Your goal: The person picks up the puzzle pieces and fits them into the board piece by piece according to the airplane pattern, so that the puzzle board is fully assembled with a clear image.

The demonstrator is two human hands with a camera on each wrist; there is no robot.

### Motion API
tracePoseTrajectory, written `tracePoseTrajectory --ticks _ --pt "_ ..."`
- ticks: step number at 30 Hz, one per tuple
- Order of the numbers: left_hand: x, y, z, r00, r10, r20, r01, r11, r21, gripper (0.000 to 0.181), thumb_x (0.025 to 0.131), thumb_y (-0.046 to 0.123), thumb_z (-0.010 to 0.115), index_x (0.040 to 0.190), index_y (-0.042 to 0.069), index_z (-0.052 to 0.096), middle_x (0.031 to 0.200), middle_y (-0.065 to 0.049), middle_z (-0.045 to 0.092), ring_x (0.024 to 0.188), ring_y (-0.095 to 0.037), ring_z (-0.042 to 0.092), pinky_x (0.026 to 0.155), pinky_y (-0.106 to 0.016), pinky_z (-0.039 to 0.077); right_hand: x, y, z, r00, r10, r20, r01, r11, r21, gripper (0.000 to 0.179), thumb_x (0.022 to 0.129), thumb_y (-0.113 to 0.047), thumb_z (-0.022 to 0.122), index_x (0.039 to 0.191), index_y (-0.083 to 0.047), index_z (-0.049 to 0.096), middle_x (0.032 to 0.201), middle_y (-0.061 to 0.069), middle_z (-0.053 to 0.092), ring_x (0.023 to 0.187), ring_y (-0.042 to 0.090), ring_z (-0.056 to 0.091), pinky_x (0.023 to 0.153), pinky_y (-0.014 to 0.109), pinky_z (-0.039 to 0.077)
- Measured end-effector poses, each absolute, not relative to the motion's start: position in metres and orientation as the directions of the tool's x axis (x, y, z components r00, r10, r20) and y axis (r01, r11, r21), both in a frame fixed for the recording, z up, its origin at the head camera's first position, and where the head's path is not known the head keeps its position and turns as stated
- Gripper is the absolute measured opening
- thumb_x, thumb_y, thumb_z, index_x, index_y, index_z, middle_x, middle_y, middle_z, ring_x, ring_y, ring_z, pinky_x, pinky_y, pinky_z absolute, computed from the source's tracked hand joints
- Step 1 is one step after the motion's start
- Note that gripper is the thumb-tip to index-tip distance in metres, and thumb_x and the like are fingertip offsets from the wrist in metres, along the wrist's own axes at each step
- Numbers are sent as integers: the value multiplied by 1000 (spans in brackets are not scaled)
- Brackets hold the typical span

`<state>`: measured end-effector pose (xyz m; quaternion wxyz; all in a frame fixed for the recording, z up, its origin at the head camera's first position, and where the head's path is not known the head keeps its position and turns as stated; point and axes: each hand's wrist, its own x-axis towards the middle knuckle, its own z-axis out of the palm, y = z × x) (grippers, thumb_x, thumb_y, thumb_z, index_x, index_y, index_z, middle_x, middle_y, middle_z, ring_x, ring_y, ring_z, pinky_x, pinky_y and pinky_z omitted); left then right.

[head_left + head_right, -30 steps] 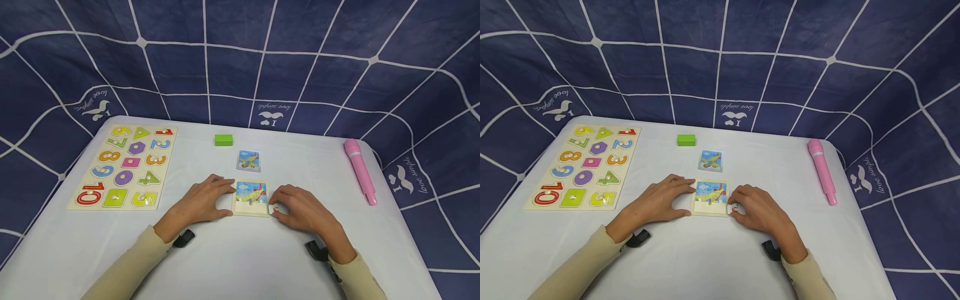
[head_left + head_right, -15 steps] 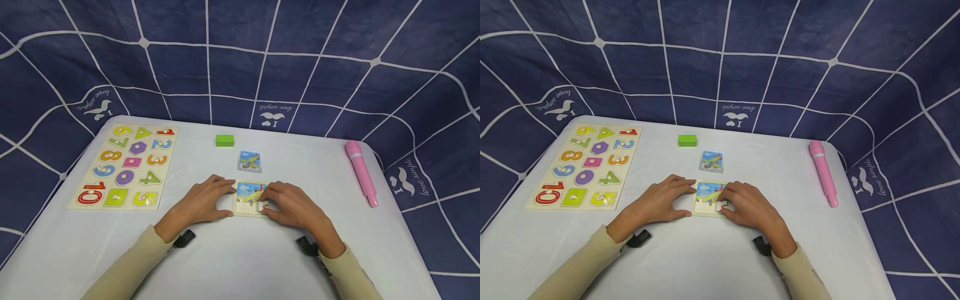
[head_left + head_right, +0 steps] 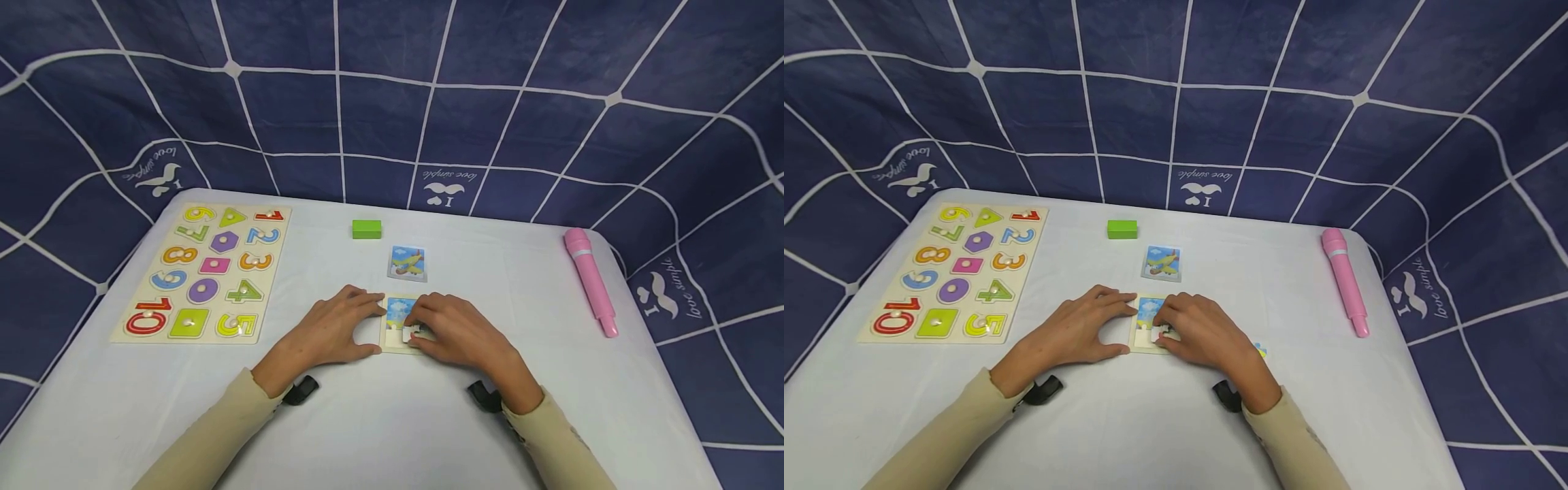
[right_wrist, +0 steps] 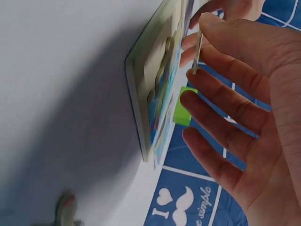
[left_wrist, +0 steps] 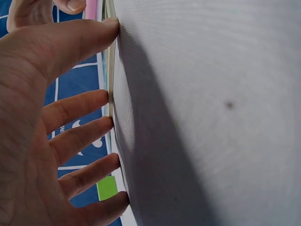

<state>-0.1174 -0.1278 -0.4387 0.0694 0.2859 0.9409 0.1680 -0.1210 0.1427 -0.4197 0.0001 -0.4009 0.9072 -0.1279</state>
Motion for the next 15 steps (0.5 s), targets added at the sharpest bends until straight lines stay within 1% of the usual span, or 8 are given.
tracePoseTrajectory --ticks 9,15 --pt "-117 -128 -438 -825 564 -29 518 777 357 66 85 52 90 142 25 71 162 6 54 143 -21 49 86 -52 58 -121 133 -424 -663 -739 118 -741 626 -242 22 94 -31 85 112 -19 81 111 -6 72 99 13 69 87 37 58" --pt "-118 -128 -438 -826 563 -26 514 772 374 67 84 52 91 142 24 71 162 5 55 143 -20 50 87 -52 58 -119 128 -428 -658 -743 122 -745 620 -245 22 94 -30 84 113 -20 81 113 -6 72 100 13 68 89 37 57"
